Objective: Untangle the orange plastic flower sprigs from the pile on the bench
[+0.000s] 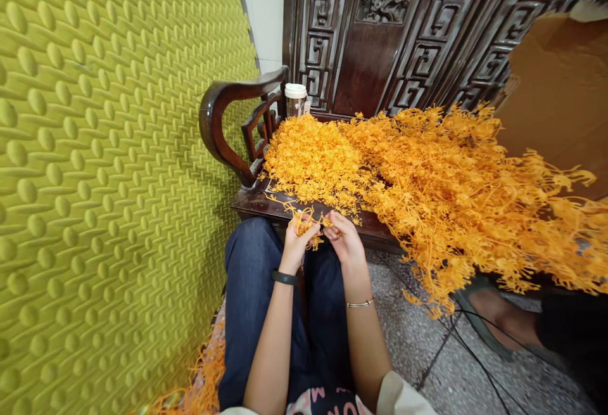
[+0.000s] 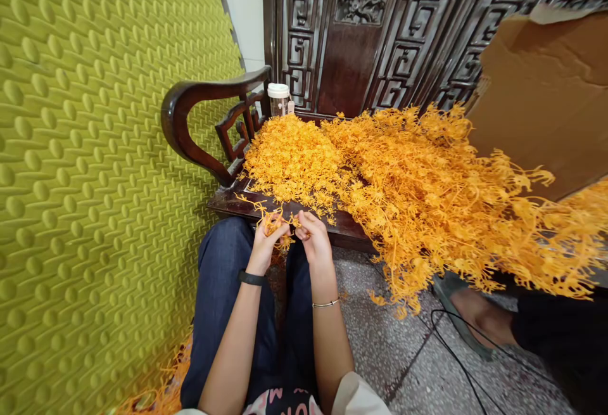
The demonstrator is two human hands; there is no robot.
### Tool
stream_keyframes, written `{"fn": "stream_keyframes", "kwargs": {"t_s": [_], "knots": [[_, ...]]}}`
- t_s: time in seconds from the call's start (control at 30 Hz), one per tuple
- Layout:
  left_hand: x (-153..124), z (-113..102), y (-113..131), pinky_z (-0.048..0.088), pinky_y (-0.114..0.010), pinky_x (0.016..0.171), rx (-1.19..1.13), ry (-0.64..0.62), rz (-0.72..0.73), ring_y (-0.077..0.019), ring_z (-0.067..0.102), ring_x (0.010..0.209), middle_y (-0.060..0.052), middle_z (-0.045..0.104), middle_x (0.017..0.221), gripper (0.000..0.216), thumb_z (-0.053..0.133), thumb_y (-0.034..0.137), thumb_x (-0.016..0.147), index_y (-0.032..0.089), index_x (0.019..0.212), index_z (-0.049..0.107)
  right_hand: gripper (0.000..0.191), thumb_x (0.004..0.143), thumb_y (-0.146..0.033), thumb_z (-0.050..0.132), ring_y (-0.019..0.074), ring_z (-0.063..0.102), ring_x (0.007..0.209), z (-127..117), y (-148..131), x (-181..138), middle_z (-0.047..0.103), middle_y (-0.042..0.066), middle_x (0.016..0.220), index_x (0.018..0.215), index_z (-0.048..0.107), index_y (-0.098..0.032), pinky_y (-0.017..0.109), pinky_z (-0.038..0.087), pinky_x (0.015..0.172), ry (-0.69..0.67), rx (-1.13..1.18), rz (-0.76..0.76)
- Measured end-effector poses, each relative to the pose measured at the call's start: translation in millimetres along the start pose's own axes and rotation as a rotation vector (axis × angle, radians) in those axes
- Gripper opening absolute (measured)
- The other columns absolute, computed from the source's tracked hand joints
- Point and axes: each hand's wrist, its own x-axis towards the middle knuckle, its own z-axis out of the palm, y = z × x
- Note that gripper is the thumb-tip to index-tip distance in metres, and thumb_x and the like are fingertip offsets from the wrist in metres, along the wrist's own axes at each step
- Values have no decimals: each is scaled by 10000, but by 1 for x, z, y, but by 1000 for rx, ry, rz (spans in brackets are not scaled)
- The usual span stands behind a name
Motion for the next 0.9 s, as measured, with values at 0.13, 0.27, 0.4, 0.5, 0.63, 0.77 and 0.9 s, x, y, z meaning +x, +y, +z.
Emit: {"fn": "stream_keyframes", "kwargs": {"t_s": [0.13,0.27,0.4,0.5,0.63,0.77,0.9], "knots": [[2,-4,0,347,-160,441,46,95,40,-60,513,524,23,560,655,316,691,264,615,133,868,555,225,665,-354,653,18,254,418,8,0,-6,416,-45,530,728,614,-141,192,194,395,9,-210,-109],[2,-5,0,376,-169,467,22,100,78,-58,503,524,-2,601,721,385,686,269,629,137,976,582,272,604,-306,698,43,314,463,11,1,-8,408,-59,525,818,619,-157,197,248,444,22,-420,-186],[2,-3,0,405,-174,503,-8,114,79,-69,529,569,-14,615,791,308,694,262,618,140,882,593,219,604,-295,695,66,394,529,10,4,-6,452,-47,564,748,605,-157,211,330,535,51,-523,-264],[1,-4,-1,419,-176,549,5,95,58,-89,554,628,8,596,725,259,698,257,612,144,814,582,184,667,-321,642,86,452,597,10,4,-6,508,-19,643,696,575,-152,224,368,600,57,-546,-318],[0,-5,0,425,-178,636,4,57,65,-73,542,639,28,578,691,225,702,232,604,141,765,575,231,630,-308,676,80,433,569,10,1,-8,468,-41,610,654,499,-161,210,359,565,-21,-622,-318],[-2,-1,1,432,-189,644,-17,38,45,-80,545,642,22,587,694,215,689,236,619,144,775,573,234,698,-323,617,75,421,534,11,1,-9,434,-46,568,616,467,-164,207,359,529,-45,-604,-334],[-3,3,3,396,-184,473,-68,-1,-22,-79,497,521,18,549,598,196,659,282,641,137,725,557,230,726,-340,590,70,386,443,17,5,-11,416,-55,528,630,457,-179,203,340,413,-58,-427,-249]]}}
